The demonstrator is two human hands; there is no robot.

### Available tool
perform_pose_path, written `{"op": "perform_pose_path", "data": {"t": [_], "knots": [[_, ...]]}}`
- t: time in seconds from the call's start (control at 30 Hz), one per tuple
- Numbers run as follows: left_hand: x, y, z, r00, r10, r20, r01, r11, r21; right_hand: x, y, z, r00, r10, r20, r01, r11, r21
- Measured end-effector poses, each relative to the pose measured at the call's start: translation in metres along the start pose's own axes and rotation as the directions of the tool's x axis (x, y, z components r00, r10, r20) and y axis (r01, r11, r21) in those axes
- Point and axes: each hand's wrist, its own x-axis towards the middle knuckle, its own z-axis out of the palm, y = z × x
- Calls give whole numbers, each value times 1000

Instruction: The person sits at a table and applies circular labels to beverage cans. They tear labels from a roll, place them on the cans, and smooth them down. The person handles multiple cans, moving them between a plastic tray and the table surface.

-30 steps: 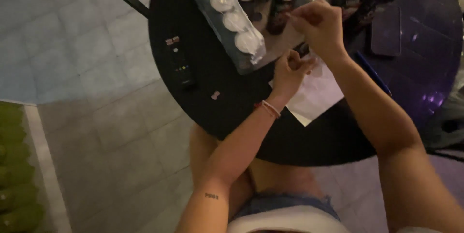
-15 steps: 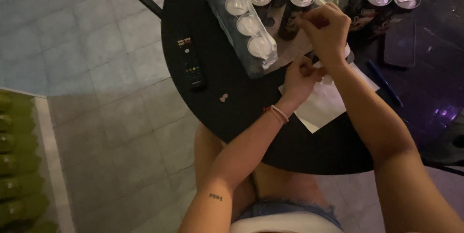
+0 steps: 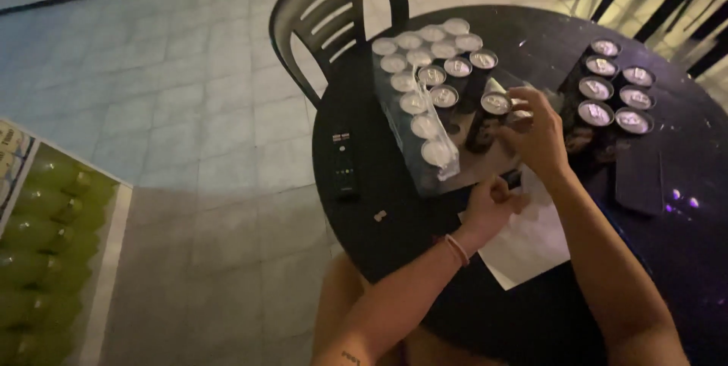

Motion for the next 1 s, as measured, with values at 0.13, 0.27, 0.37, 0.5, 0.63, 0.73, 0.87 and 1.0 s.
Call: {"op": "perform_pose_path", "data": {"t": [0.13, 0.27, 0.37, 0.5, 0.63, 0.73, 0.87, 1.0], "knots": [[-3, 3, -1, 998, 63, 18, -62, 997, -39, 12, 0, -3, 939, -318, 131, 317, 948, 34], [-13, 20, -6, 998, 20, 67, -15, 998, -66, 15, 2, -10, 923, -332, 193, 328, 943, 56], [-24, 40, -11, 995, -6, 104, 12, 999, -49, 16, 7, -10, 928, -325, 181, 315, 945, 83], [-23, 41, -7, 998, -17, 54, 17, 1000, -2, 14, 5, -17, 930, -315, 190, 304, 949, 86], [-22, 37, -5, 999, -5, 46, 7, 1000, -24, 14, 4, -19, 916, -331, 225, 325, 943, 65], [-22, 36, -5, 998, 6, 58, -5, 1000, -15, 14, 5, -20, 913, -336, 232, 332, 942, 55], [-22, 32, -3, 999, 14, 46, -13, 1000, -26, 15, 5, -21, 920, -309, 241, 305, 951, 56], [-24, 38, -4, 999, 14, 52, -13, 1000, -9, 17, -1, -31, 913, -315, 260, 326, 945, 2]]}}
